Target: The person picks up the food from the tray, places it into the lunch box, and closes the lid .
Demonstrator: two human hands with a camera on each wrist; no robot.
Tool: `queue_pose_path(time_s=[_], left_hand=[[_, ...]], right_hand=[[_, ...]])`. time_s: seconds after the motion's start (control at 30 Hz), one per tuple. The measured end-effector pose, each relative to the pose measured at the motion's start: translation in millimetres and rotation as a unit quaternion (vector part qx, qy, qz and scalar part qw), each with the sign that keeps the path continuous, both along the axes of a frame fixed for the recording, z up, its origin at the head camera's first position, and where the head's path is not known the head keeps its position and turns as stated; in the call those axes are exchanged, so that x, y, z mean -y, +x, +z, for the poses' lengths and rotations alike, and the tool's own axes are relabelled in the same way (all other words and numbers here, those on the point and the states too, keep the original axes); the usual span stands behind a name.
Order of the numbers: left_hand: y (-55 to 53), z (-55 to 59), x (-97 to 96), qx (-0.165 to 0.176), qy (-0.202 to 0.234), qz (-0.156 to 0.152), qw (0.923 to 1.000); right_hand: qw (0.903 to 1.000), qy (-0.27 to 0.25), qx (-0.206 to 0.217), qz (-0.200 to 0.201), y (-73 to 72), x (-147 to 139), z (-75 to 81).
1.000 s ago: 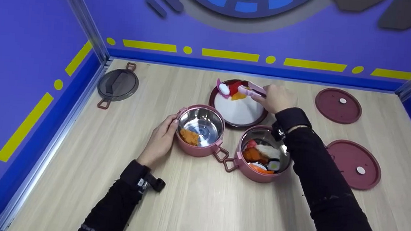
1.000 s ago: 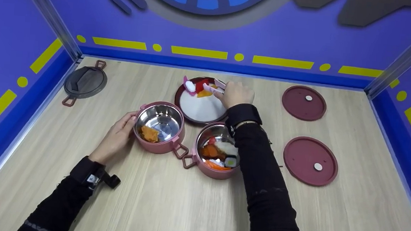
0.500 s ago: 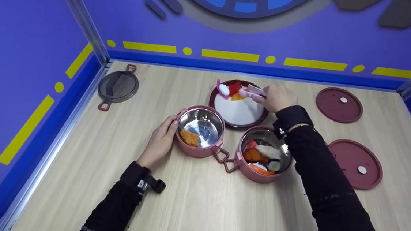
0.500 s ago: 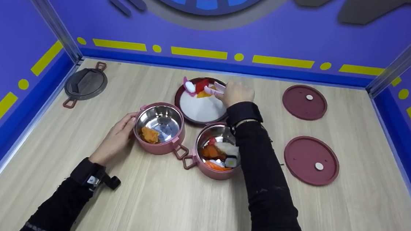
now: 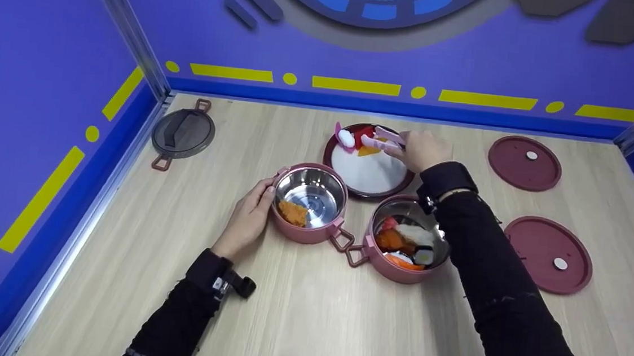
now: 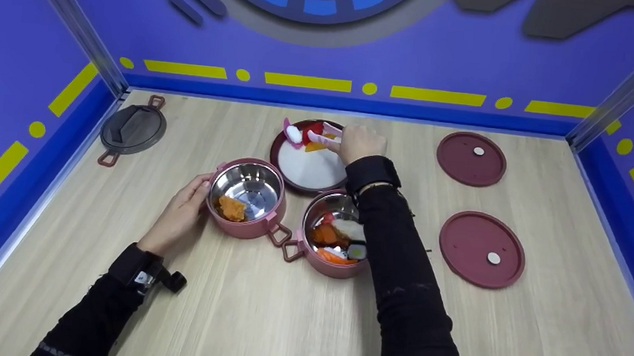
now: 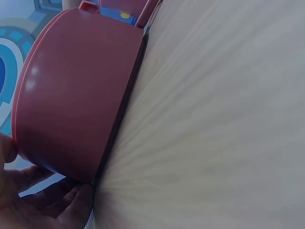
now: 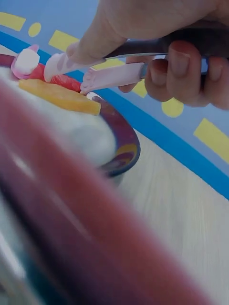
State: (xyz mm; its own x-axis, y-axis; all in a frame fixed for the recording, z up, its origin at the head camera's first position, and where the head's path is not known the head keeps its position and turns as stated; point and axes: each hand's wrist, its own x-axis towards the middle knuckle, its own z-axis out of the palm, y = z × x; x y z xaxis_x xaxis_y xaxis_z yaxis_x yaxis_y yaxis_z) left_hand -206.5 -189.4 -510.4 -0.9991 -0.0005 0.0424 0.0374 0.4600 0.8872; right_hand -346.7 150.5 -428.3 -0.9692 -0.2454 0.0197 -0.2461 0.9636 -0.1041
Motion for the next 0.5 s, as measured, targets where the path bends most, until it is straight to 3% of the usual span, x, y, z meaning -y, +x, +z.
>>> queue_pose_path(time_s=[0.27,0.4,0.5], left_hand=[[-0.3,-0.3,0.9,0.008,0.005,0.001,1.0],[-0.4,-1.0,0.8,0.012,0.005,0.002,0.9999],[-0.3,-1.0,-0.3,0.01,0.004,0.0,0.9999]], right_hand=[[0.998,0.009,0.061,0.016,2.8,-2.6,11.7],[0.9971,0.021,0.067,0.028,7.2,0.2,17.6],[0.9981,0.027,0.048,0.03,10.0,2.3,19.9]])
